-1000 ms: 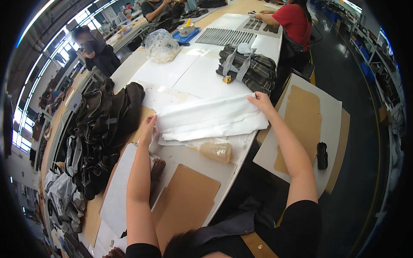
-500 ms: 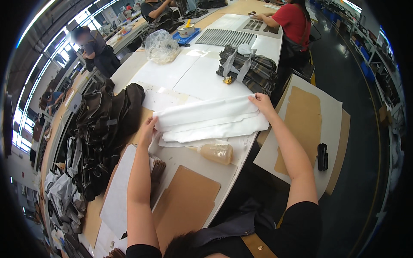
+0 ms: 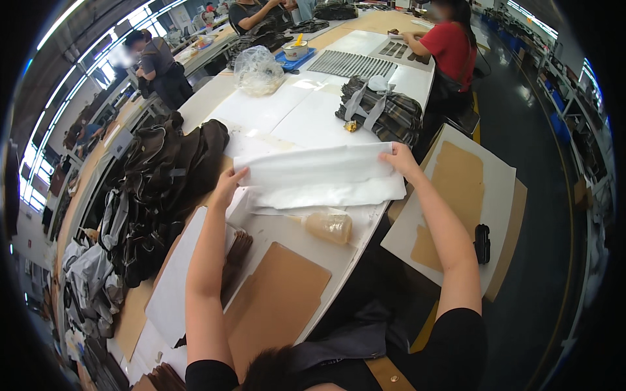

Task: Gluing white fabric/lining onto leather panels and organizing them.

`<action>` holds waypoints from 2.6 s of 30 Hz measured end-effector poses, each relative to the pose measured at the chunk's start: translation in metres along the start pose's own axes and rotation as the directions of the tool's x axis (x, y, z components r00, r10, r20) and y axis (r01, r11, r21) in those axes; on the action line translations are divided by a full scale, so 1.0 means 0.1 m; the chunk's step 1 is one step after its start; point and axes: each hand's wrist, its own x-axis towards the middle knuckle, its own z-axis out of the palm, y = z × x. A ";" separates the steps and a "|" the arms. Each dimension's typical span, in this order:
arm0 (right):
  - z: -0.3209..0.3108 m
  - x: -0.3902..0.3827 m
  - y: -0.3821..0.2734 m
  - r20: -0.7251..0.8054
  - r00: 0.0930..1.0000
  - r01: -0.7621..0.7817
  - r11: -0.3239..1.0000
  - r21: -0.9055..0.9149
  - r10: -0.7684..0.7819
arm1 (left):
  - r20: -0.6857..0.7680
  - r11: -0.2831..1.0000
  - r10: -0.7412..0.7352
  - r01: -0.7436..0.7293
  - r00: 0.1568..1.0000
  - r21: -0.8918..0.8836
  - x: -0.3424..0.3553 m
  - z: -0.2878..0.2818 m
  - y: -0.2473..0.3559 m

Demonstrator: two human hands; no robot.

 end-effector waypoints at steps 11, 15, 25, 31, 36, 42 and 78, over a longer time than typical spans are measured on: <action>-0.12 0.05 -0.13 -0.022 0.993 0.114 0.946 0.302 -0.113 | -0.072 0.842 0.513 -0.485 0.855 0.235 -0.76 0.08 1.72; -0.43 0.12 0.22 -0.131 0.990 0.130 0.653 0.746 -0.047 | 0.006 0.601 0.714 -0.618 0.700 0.506 -1.05 -0.06 2.45; 0.92 -0.60 -0.89 0.112 0.930 0.274 0.864 0.423 -0.349 | 0.312 -0.142 0.715 -0.308 0.626 0.941 -2.02 -0.17 3.99; 1.75 -1.10 -1.64 0.311 0.784 0.274 0.748 0.604 -0.538 | 0.303 -0.183 0.655 -0.244 0.692 0.952 -2.33 -0.43 4.11; 2.47 -1.35 -1.74 0.221 0.654 0.643 0.686 0.340 -0.723 | 0.217 -0.104 0.544 -0.191 0.811 0.976 -2.72 -0.49 4.14; 2.80 -1.29 -1.42 0.359 0.710 0.493 0.791 0.362 -0.606 | 0.225 -0.059 0.588 -0.236 0.777 0.970 -3.04 -0.77 4.11; 3.60 -1.49 -1.59 0.238 0.605 0.664 0.646 0.377 -0.760 | -0.621 0.684 0.528 0.144 0.579 0.715 -3.97 -2.07 -0.22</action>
